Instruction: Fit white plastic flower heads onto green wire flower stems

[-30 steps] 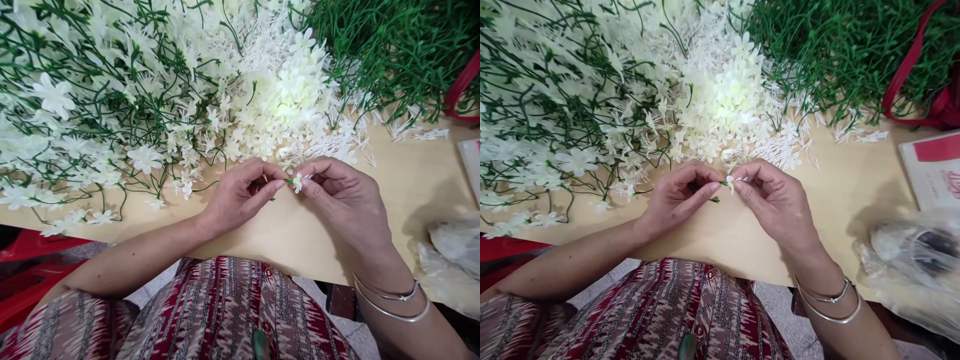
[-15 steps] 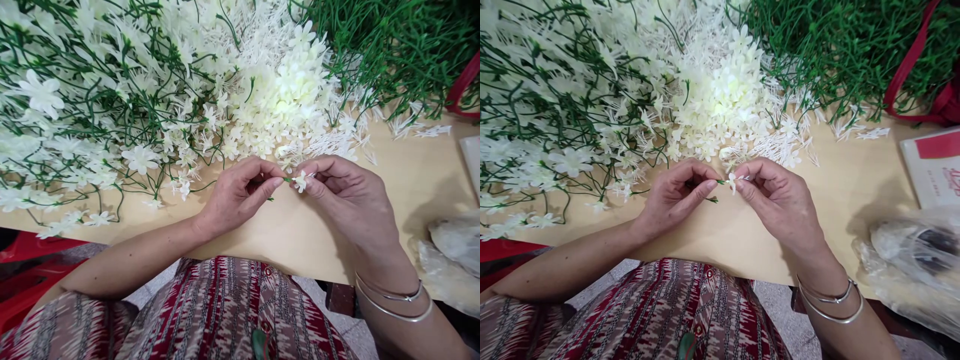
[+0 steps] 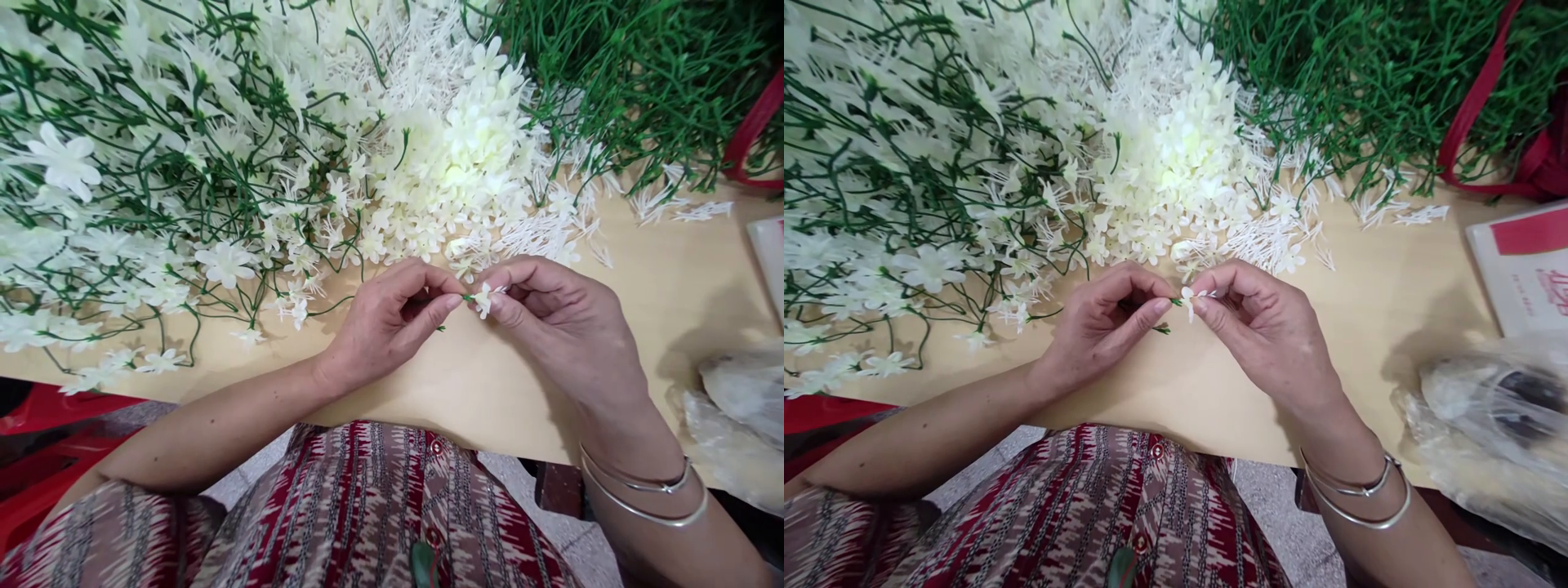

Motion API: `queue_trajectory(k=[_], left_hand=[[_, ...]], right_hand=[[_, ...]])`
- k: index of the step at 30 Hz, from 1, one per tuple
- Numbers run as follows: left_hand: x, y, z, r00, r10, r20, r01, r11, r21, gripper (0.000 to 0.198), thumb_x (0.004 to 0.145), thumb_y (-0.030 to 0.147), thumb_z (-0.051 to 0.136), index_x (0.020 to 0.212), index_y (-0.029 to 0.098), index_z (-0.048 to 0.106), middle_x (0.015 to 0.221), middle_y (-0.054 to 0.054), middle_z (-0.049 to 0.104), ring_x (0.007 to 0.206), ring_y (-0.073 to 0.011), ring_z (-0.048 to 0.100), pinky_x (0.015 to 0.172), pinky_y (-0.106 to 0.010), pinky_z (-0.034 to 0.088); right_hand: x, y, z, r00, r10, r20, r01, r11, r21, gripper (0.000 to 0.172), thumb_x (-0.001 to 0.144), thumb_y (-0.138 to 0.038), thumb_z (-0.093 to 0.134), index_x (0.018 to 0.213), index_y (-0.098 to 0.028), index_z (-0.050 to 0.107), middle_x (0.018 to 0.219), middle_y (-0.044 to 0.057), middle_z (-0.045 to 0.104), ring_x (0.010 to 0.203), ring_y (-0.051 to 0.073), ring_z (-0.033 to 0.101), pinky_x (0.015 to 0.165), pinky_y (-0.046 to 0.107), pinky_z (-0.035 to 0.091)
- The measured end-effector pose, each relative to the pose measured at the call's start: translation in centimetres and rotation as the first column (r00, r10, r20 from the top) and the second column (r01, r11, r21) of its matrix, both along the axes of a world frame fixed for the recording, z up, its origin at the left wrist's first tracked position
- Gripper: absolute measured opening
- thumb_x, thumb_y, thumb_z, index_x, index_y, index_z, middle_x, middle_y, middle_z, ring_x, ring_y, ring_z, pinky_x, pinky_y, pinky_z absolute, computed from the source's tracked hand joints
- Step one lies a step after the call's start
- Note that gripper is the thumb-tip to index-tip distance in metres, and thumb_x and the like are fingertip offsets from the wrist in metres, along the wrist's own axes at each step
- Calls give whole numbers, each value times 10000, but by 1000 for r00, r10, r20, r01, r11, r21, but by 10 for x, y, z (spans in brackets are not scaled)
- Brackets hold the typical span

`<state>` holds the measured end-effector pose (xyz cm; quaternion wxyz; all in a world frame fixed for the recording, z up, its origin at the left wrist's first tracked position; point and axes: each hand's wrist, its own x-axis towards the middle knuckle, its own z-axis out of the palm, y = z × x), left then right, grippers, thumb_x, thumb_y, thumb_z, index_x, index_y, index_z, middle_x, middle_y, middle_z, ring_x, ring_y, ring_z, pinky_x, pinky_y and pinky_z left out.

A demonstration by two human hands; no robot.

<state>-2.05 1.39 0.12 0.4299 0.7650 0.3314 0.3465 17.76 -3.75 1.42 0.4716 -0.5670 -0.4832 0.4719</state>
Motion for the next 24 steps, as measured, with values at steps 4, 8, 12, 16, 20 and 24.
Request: queue_trajectory(k=[4, 8, 12, 16, 20, 24], left_hand=[[-1, 0, 1, 1000, -16, 2, 16, 1000, 16, 156, 1034, 312, 638, 985, 177, 697, 824, -29, 707, 729, -123, 617, 674, -266, 495], [-1, 0, 3, 1000, 2, -4, -2, 1000, 18, 153, 1045, 305, 614, 990, 181, 685, 832, -24, 708, 723, -118, 610, 675, -261, 494], [0, 0, 4, 1000, -5, -7, 5, 1000, 16, 149, 1043, 300, 619, 990, 176, 684, 841, -27, 716, 726, -119, 617, 674, -261, 495], [0, 0, 3, 1000, -17, -22, 18, 999, 28, 152, 1037, 309, 632, 985, 179, 692, 829, -27, 716, 714, -122, 620, 663, -265, 496], [-1, -1, 1, 999, -20, -34, 22, 998, 53, 157, 1033, 317, 641, 969, 180, 684, 826, -26, 718, 712, -121, 624, 651, -258, 491], [-2, -1, -1, 999, -17, -40, 19, 998, 65, 169, 1036, 311, 639, 933, 179, 658, 800, -11, 699, 686, -107, 605, 639, -244, 474]], right_hand=[[0, -1, 1, 1000, -1, -16, 0, 1000, -18, 137, 855, -365, 825, 860, -251, 747, 797, 7, 689, 707, 151, 591, 624, 286, 497], [1, -2, 3, 999, -14, -38, 12, 998, -57, 115, 851, -336, 830, 872, -257, 750, 799, -5, 692, 709, 132, 584, 638, 261, 497], [-1, -1, 3, 999, 0, -32, -1, 1000, -32, 166, 834, -379, 842, 857, -249, 742, 768, -4, 683, 688, 141, 592, 613, 269, 509], [-3, -1, 0, 1000, 13, -12, -13, 1000, -18, 82, 871, -301, 799, 877, -245, 739, 790, -2, 695, 709, 139, 622, 640, 267, 526], [-4, -4, -3, 999, 21, 32, -21, 1000, 0, 41, 888, -209, 756, 895, -244, 736, 835, 6, 715, 757, 144, 649, 689, 276, 537], [-7, -5, -2, 997, 14, 79, -18, 999, 46, 64, 882, -195, 742, 850, -242, 712, 845, 10, 717, 789, 157, 662, 723, 300, 542]])
